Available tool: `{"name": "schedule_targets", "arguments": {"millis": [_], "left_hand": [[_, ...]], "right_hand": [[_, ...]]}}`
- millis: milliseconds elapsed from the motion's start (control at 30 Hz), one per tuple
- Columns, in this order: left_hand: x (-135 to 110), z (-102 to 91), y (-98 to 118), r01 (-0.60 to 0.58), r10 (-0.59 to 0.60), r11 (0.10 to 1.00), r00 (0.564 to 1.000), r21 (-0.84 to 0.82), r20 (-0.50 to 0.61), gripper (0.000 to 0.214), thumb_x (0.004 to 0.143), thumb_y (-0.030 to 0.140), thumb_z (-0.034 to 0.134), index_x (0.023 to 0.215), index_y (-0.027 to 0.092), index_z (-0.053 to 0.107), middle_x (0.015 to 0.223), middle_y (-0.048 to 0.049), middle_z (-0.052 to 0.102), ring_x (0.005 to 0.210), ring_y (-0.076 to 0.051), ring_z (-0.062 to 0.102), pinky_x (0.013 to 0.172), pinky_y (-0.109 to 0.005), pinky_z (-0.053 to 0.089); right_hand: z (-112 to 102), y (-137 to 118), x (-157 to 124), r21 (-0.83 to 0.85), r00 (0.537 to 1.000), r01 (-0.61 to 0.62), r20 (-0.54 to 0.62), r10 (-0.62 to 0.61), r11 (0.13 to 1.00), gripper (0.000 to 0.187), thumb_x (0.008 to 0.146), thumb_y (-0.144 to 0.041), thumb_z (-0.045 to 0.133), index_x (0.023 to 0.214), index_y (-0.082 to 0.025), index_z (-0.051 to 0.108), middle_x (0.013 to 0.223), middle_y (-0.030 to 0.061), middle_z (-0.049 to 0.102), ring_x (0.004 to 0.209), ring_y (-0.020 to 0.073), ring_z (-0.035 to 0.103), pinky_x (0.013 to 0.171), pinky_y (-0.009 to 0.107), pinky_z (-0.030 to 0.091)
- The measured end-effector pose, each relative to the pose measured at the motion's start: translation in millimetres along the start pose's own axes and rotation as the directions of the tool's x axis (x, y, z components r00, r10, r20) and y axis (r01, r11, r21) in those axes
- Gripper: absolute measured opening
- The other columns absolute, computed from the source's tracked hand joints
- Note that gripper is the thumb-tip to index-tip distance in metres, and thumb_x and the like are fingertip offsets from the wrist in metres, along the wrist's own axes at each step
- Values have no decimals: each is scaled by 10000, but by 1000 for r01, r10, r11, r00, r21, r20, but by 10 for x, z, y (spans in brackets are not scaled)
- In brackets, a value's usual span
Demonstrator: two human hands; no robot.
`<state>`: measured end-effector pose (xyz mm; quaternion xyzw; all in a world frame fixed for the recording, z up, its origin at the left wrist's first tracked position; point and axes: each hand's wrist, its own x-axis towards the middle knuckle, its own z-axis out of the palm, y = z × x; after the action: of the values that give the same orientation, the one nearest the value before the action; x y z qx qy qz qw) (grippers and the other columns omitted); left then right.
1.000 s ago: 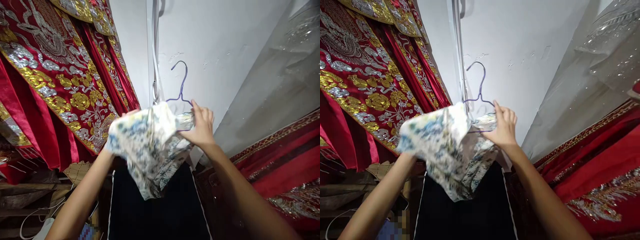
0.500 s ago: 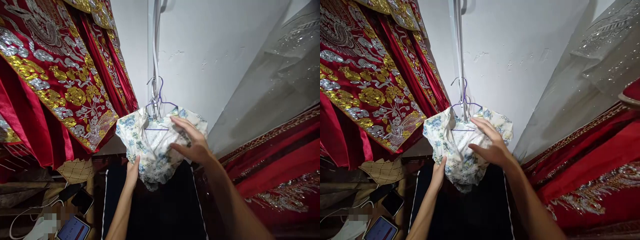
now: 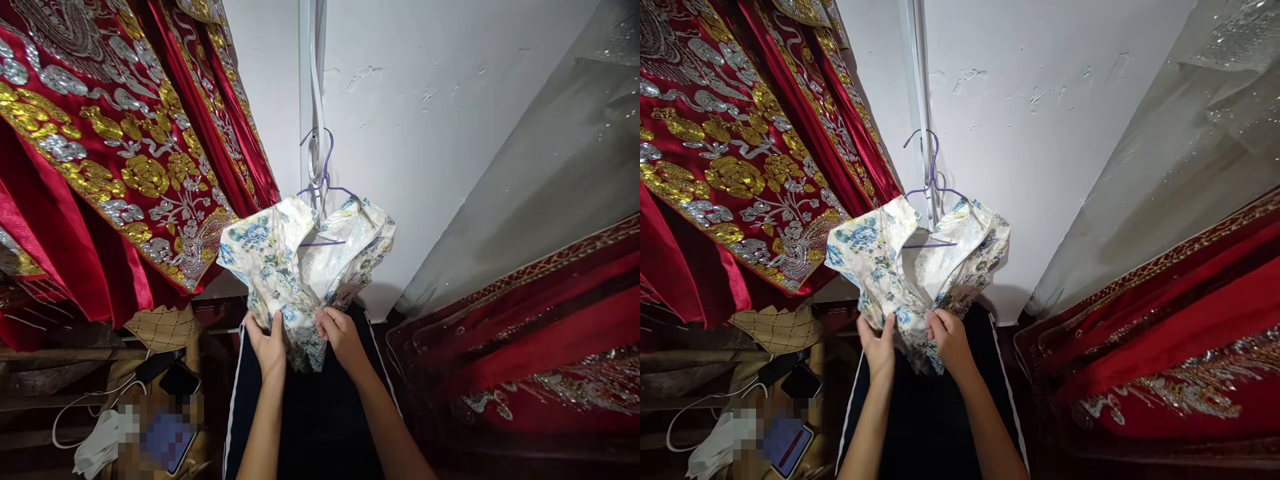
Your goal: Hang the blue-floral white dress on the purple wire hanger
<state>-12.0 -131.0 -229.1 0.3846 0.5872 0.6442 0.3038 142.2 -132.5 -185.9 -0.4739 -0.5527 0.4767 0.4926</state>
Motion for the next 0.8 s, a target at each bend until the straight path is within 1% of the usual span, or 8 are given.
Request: {"name": "schedule_targets", "arguments": {"millis": [67,200,267,400,533,633,733,800], "left_hand": [[-84,58,15,-194,206,971,975,140,-77,637,859,461,683,1418,287,432,1442,-123,493,1425,-324,410,1210,-505,307],[-207,286,86,-341,296,938,880,62,372,183,918,426,583,1047,320,660,1084,-81,639,1116,-311,615,1021,-483,479],[-225,389,96,-319,259,946,854,60,452,199,955,440,501,950,311,653,952,-81,634,984,-300,639,918,-488,505],[-248,467,15,-331,235,938,825,102,514,279,963,486,467,853,286,627,895,-120,592,975,-310,633,859,-485,479],[-205,460,37,-342,240,937,776,69,583,275,951,488,509,804,284,621,851,-111,588,875,-285,636,786,-449,477],[6,471,379,-404,319,915,736,10,598,236,926,478,572,861,264,649,879,-78,632,881,-261,636,848,-440,498],[365,533,993,-546,522,833,726,-87,447,334,947,422,576,1234,252,602,1031,-77,666,942,-225,633,898,-405,513],[604,617,1419,-649,626,755,667,-99,403,350,1012,357,477,1342,259,541,1119,-85,668,995,-204,632,926,-378,500]], "right_hand": [[-50,-6,-45,-33,999,-28,30,29,999,356,892,-533,545,626,-298,584,566,4,562,535,238,501,547,391,379],[-98,-58,-64,-80,991,-57,114,66,995,310,899,-400,549,626,-285,641,540,23,623,477,218,498,520,375,367],[-160,-213,41,-37,993,-64,96,67,997,296,863,-375,598,597,-260,655,502,29,616,436,192,474,475,341,341],[-427,-899,535,135,994,10,-106,4,991,260,818,-403,662,637,-217,657,505,-3,576,411,110,420,401,241,273],[-565,-1659,958,164,977,200,-107,-184,966,240,814,-363,689,699,-154,660,558,16,601,400,53,376,371,194,227],[-490,-1862,961,115,962,268,-88,-259,957,243,852,-342,648,701,-152,642,543,18,603,391,49,389,373,184,255],[-430,-1803,836,53,947,307,-118,-299,950,255,884,-319,612,679,-167,624,516,3,585,392,56,406,390,185,286],[-427,-1734,791,21,943,318,-107,-314,948,268,891,-313,604,666,-170,628,500,-3,572,402,66,425,409,194,307]]}}
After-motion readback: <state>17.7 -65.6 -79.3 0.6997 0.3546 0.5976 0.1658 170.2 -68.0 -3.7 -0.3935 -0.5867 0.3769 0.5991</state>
